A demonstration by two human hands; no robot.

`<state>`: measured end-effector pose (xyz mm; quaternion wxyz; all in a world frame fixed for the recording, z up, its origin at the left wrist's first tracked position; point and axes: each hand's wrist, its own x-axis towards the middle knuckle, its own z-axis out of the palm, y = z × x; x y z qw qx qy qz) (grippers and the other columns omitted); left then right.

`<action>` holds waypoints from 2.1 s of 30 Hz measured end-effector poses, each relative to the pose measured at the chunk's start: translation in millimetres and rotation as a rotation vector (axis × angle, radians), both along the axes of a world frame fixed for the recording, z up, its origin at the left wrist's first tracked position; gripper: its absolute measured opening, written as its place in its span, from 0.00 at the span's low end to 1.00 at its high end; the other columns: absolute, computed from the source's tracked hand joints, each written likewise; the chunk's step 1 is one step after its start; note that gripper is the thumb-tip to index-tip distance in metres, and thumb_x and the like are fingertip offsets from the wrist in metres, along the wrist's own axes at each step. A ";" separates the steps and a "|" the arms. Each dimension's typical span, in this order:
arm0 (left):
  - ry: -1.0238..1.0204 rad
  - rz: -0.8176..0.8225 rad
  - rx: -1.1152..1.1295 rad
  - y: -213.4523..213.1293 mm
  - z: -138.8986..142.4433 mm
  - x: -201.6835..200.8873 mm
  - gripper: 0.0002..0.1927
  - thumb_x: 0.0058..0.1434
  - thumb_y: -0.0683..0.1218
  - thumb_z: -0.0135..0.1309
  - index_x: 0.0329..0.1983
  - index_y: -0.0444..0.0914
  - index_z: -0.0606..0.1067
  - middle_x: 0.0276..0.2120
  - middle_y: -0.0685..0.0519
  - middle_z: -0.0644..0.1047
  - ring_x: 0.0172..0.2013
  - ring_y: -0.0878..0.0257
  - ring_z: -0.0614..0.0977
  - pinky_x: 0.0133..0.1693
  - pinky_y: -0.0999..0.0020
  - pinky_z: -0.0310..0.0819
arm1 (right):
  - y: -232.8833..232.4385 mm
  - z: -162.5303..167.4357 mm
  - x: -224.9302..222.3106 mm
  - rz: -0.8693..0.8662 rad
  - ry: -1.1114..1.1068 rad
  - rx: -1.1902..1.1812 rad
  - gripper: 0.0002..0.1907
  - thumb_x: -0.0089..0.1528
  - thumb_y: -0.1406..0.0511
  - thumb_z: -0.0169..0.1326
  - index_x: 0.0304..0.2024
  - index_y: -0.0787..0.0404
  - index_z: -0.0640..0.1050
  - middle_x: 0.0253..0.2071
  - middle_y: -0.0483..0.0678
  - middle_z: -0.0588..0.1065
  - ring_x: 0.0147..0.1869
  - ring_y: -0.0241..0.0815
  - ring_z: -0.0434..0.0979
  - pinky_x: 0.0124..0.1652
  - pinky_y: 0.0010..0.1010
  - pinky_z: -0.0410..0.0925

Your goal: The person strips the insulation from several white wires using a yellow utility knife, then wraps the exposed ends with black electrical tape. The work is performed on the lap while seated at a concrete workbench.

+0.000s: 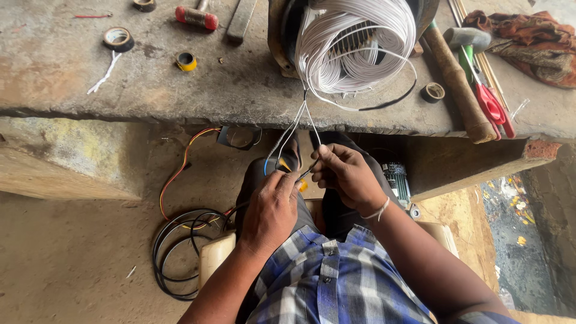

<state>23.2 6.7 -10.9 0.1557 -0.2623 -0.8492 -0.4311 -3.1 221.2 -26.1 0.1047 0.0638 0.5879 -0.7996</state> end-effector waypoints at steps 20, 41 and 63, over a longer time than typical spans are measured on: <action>-0.068 -0.030 0.046 -11.1 -0.2 -8.4 0.15 0.60 0.34 0.52 0.50 0.31 0.76 0.41 0.42 0.78 0.42 0.43 0.81 0.45 0.54 0.76 | -32.3 -2.7 1.9 0.121 0.203 -0.021 0.13 0.68 0.59 0.50 0.46 0.62 0.77 0.42 0.46 0.79 0.49 0.36 0.79 0.52 0.29 0.73; 0.125 -0.014 0.096 -1.6 -13.9 1.0 0.08 0.65 0.36 0.49 0.47 0.34 0.72 0.37 0.44 0.79 0.40 0.47 0.83 0.42 0.56 0.79 | -28.3 64.1 27.9 0.203 0.402 0.773 0.13 0.69 0.60 0.52 0.37 0.63 0.78 0.22 0.40 0.70 0.26 0.28 0.68 0.27 0.23 0.64; -0.133 -0.032 0.203 -4.5 -6.1 -4.8 0.09 0.65 0.37 0.51 0.48 0.31 0.75 0.38 0.41 0.79 0.37 0.43 0.83 0.37 0.54 0.78 | -20.4 -41.3 34.2 0.122 0.258 0.312 0.13 0.69 0.62 0.57 0.46 0.67 0.76 0.39 0.44 0.76 0.42 0.31 0.71 0.42 0.23 0.68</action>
